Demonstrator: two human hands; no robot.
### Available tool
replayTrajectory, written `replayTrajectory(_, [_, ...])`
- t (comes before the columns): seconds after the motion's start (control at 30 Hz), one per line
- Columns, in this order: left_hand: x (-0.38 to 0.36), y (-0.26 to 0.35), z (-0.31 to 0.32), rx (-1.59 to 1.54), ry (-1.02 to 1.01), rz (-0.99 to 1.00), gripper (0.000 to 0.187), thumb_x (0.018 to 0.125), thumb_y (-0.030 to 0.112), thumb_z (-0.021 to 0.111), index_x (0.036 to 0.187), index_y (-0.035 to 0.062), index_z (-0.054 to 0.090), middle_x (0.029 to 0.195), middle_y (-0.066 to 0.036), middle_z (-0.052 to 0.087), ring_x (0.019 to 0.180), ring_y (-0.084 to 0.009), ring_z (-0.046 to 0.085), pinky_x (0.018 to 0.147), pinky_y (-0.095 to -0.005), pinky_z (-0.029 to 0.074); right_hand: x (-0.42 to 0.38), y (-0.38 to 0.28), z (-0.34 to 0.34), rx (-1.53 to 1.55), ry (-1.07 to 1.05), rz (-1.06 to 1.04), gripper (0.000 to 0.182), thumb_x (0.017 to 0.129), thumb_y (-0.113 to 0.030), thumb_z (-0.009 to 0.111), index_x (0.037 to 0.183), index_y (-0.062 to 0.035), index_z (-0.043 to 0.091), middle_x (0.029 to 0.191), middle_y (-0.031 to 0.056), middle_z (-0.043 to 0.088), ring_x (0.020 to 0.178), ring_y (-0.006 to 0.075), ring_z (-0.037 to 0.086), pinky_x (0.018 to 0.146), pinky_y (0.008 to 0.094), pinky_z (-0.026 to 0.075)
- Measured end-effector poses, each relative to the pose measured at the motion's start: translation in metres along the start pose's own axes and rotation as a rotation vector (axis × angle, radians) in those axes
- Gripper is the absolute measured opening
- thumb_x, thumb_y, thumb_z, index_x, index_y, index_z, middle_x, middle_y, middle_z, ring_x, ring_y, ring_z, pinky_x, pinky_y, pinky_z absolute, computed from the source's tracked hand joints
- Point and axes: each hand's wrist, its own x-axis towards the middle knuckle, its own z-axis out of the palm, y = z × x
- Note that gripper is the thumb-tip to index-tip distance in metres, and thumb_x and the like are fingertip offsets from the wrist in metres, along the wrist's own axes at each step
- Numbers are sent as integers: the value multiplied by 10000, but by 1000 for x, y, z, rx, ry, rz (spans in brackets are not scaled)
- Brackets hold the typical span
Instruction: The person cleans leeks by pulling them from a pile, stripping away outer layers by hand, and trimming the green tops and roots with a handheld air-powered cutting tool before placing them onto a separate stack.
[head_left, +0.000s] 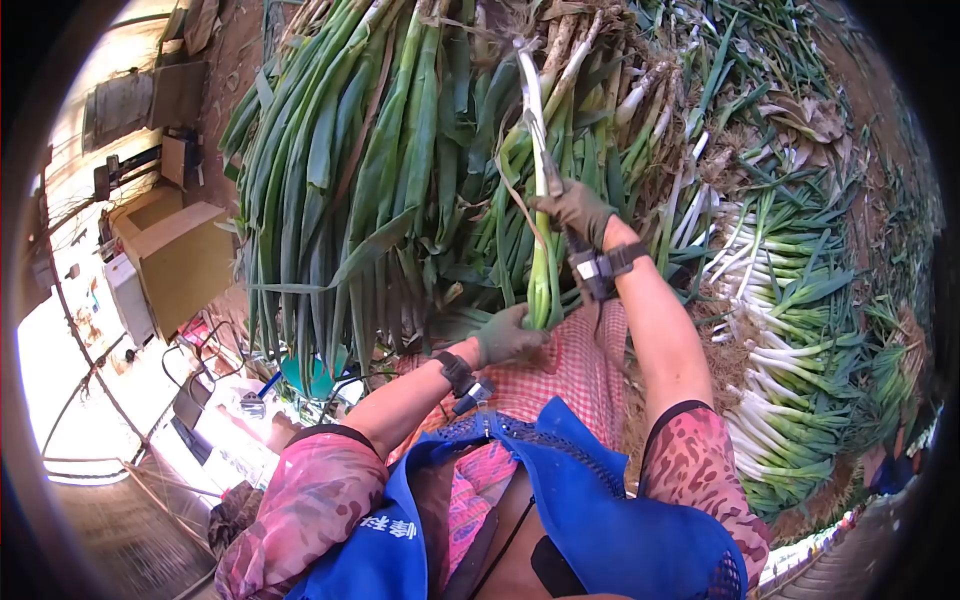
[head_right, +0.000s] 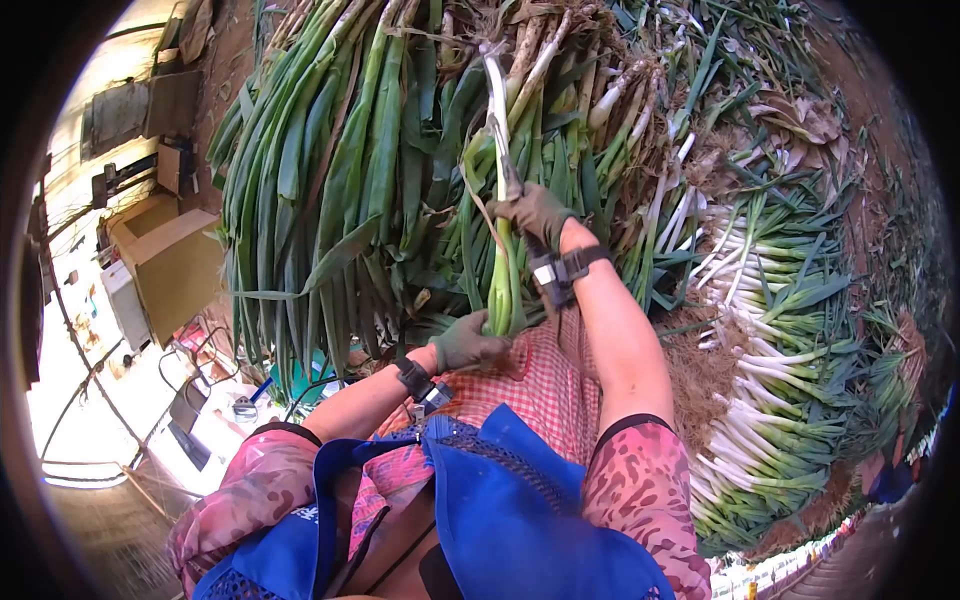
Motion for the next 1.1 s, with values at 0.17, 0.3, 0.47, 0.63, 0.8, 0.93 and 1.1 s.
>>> replayTrajectory(0.17, [25,7,9,485,-143,156,542,891,158,738,1349,10,488,1133,-89,676,1036,-137,648,902,-294,528,-79,-27,-38,249,114,-64,425,819,-234,785,1099,12,579,929,100,667,769,191,648,677,325,571])
replayTrajectory(0.3, [55,64,-40,512,635,455,372,888,190,688,1231,63,617,1041,-148,722,863,-249,709,785,-370,550,-152,-24,-155,171,472,-260,384,970,-345,636,1164,-14,627,930,33,628,794,148,621,723,284,552])
replayTrajectory(0.47, [127,124,-110,1127,854,510,436,855,208,651,1271,109,562,1227,-206,613,1148,-391,577,977,-466,482,-254,-2,-296,-365,918,-237,287,960,-221,665,1138,5,666,984,49,620,848,141,576,717,287,490])
replayTrajectory(0.63, [159,159,-99,1449,841,-39,488,811,370,718,1214,116,612,1272,-141,611,1200,-325,585,1008,-437,482,-265,74,-299,-365,968,62,441,828,-261,777,1119,22,604,922,81,645,803,172,599,748,314,520])
replayTrajectory(0.8, [144,153,-97,1412,790,-7,472,788,379,722,1185,130,665,1244,-134,636,1168,-319,618,966,-420,515,-219,168,-220,-520,726,392,512,772,-393,748,1053,16,621,891,150,682,858,294,674,827,387,526])
replayTrajectory(0.93, [146,128,-135,707,517,175,501,776,343,718,1158,28,647,1029,-162,702,945,-266,673,858,-361,511,-193,140,-129,-257,589,255,367,777,-258,780,938,-27,544,811,40,596,737,173,563,710,341,502])
replayTrajectory(1.1, [109,110,-111,250,365,122,471,861,299,700,1185,-35,623,975,-98,678,853,-162,650,734,-319,538,-164,27,-12,390,152,179,311,853,-184,746,953,-23,499,750,44,608,620,157,642,571,301,540])
